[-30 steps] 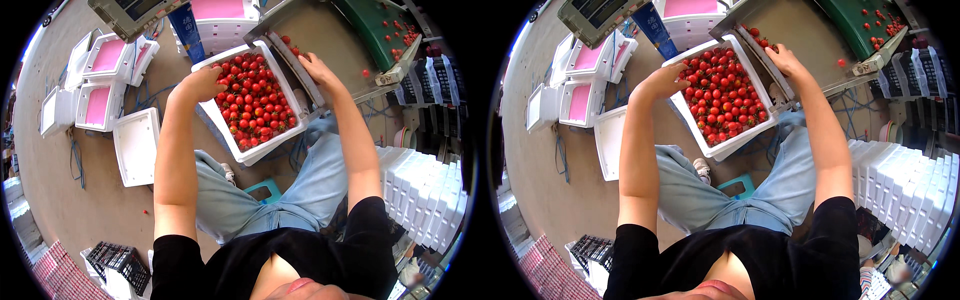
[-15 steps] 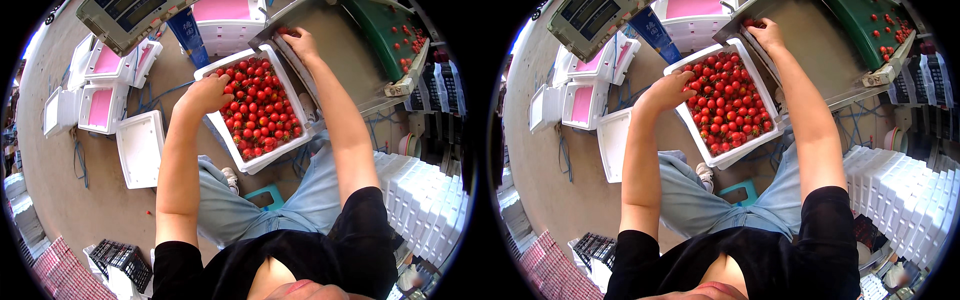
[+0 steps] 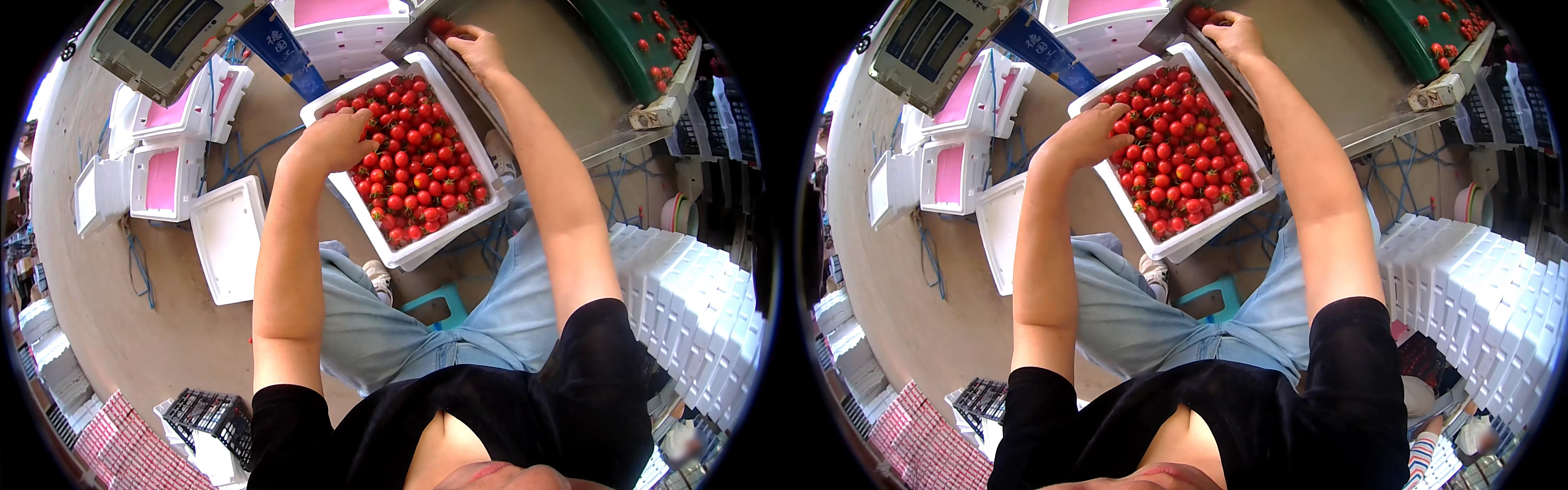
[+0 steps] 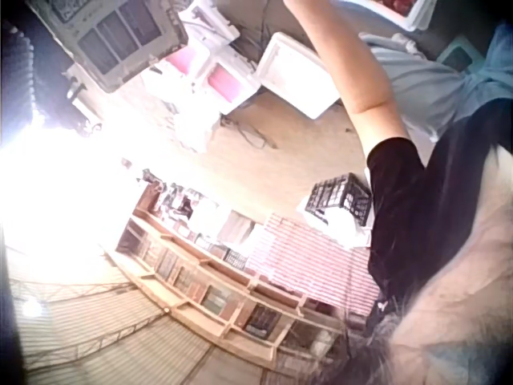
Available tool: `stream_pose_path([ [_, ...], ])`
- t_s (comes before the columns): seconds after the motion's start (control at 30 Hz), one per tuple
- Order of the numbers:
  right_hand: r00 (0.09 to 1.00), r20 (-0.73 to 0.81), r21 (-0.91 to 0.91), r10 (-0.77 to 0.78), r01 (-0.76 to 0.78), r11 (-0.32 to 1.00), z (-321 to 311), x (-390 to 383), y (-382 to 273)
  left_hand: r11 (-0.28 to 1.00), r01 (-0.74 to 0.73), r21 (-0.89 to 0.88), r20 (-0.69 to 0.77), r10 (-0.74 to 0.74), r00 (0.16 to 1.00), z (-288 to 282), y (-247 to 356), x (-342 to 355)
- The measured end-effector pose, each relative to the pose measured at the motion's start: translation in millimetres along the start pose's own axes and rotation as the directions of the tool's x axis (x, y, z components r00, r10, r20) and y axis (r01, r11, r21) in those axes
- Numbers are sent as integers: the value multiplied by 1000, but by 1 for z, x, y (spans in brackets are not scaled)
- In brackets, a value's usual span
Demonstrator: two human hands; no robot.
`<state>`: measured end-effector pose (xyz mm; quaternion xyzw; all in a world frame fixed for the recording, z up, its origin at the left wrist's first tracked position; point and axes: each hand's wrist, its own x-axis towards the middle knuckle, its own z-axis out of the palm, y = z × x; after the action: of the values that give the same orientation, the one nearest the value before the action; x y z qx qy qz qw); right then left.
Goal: The person sorts cherry tomatoes from a conveyor belt by hand, placing them into foam boxes lined with pink paper and weighing the boxes on a digital scale.
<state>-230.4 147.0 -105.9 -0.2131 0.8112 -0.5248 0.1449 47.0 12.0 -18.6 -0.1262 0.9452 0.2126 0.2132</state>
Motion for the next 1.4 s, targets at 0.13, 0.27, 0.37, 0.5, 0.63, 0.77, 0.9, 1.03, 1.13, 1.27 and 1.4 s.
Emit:
stream_pose_path([
  [0.13,990,66,398,125,-141,906,-13,-1,8,1000,-17,-12,-20,17,1000,6,-8,0],
  [0.27,986,46,644,158,-150,750,-51,-4,4,999,-36,-26,-61,34,998,7,-15,-5],
  [0.37,991,74,717,115,-133,684,-88,-16,-9,1000,-2,-31,-90,-1,996,6,-13,-9],
  [0.5,968,247,634,38,-192,749,-76,-72,-54,999,17,-35,-69,-19,997,4,-20,-15],
  [0.63,858,513,224,33,-171,959,-26,-127,-80,999,33,-36,-34,-34,999,0,-22,-17],
  [0.77,804,531,-235,-270,445,864,-4,-158,-53,998,23,-54,-70,-27,997,1,-21,-19],
  [0.9,869,480,-114,-120,197,974,-22,-180,-68,998,31,-58,-88,-36,995,2,-27,-31],
  [1.03,885,343,-131,-314,376,918,-54,-188,-71,996,67,-61,-78,-71,994,4,-38,-33],
  [1.13,930,197,-96,-310,333,938,-76,-182,-67,994,78,-71,-75,-84,994,3,-38,-34],
  [1.27,967,80,-27,-243,246,969,-95,-148,-46,997,48,-60,-96,-53,994,3,-31,-31],
  [1.4,967,106,-74,-233,242,967,-82,-101,-44,996,40,-75,-81,-46,996,2,-30,-30],
])
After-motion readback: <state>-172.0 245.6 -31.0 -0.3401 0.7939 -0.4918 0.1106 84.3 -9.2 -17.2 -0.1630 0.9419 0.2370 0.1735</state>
